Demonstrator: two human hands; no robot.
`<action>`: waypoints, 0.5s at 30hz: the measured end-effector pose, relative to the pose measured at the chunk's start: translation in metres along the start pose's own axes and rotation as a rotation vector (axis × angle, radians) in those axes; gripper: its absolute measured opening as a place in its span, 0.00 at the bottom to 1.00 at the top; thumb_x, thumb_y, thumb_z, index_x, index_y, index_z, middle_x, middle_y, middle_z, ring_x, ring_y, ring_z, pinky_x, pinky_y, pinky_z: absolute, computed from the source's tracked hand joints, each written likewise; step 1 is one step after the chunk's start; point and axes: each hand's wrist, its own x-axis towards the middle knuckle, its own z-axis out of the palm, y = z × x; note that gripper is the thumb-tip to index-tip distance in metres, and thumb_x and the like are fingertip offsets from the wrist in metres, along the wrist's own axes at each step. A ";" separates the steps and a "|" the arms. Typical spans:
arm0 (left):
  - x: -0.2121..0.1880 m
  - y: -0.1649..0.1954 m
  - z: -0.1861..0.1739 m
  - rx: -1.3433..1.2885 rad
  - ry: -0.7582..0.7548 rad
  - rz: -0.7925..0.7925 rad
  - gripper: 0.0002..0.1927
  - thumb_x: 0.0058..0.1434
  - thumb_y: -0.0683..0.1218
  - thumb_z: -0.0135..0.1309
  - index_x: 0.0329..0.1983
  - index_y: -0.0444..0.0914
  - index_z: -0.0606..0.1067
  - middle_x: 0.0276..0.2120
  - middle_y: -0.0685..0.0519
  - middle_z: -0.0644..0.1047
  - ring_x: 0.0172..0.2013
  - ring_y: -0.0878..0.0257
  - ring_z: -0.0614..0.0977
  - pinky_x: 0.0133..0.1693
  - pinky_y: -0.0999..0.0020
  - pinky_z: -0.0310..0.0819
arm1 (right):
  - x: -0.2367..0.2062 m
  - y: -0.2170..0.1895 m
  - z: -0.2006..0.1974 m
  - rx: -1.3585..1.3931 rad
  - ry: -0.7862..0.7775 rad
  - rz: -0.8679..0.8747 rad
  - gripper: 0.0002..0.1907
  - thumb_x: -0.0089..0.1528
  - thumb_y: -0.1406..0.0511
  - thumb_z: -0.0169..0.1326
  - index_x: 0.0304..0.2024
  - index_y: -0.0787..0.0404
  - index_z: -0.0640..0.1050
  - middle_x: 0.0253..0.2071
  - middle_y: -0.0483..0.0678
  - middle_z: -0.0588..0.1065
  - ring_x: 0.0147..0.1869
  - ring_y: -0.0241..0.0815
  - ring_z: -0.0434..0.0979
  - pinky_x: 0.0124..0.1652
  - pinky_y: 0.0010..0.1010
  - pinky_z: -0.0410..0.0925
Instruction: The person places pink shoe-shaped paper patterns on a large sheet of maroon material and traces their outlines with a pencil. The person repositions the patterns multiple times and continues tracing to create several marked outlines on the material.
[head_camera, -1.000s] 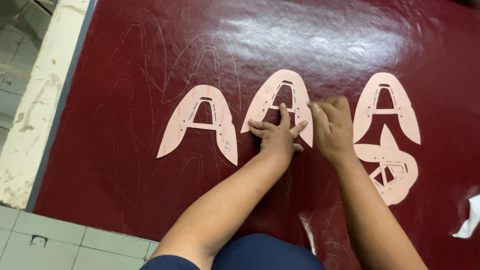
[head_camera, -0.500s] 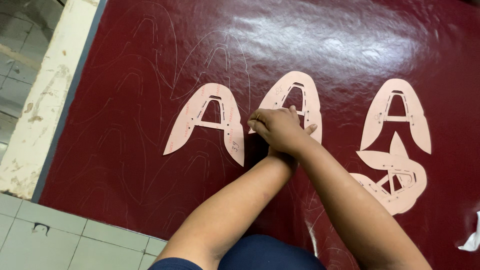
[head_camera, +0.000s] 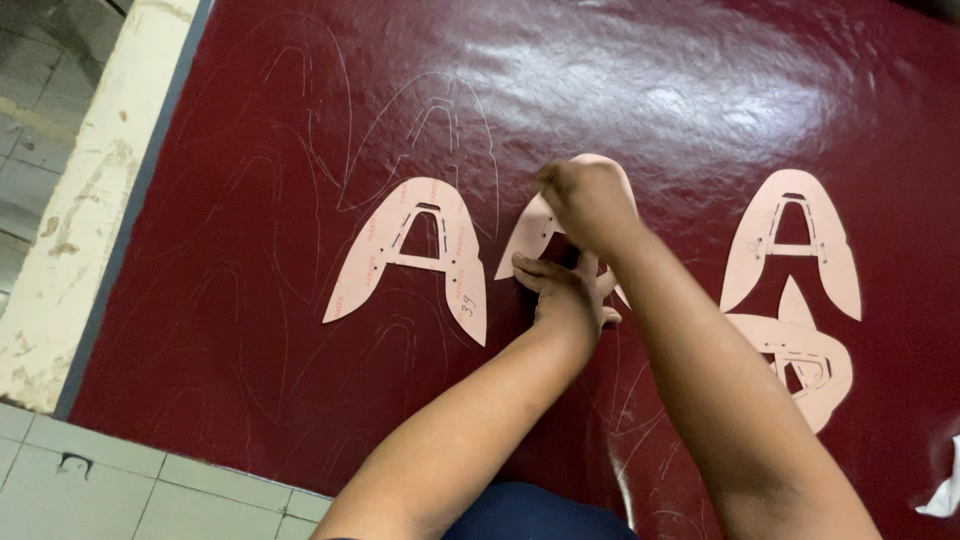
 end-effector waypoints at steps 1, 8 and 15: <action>-0.002 -0.001 -0.002 -0.022 0.013 -0.003 0.43 0.63 0.72 0.45 0.76 0.71 0.39 0.78 0.46 0.31 0.56 0.03 0.59 0.53 0.17 0.59 | 0.007 0.008 -0.005 -0.016 0.014 0.041 0.10 0.66 0.62 0.55 0.46 0.59 0.83 0.35 0.52 0.82 0.36 0.50 0.83 0.41 0.39 0.74; -0.006 -0.006 -0.011 -0.041 -0.005 0.010 0.44 0.63 0.72 0.45 0.76 0.74 0.36 0.78 0.45 0.31 0.56 0.03 0.59 0.53 0.15 0.59 | 0.011 0.049 -0.035 -0.007 0.168 0.126 0.11 0.67 0.61 0.56 0.45 0.61 0.83 0.38 0.54 0.81 0.39 0.51 0.83 0.40 0.40 0.73; -0.006 -0.004 -0.013 -0.058 0.002 -0.003 0.45 0.63 0.71 0.46 0.76 0.73 0.34 0.78 0.44 0.28 0.56 0.03 0.59 0.53 0.15 0.58 | -0.032 0.068 -0.048 -0.108 0.252 0.177 0.11 0.67 0.61 0.57 0.44 0.63 0.82 0.37 0.58 0.80 0.40 0.60 0.80 0.41 0.45 0.71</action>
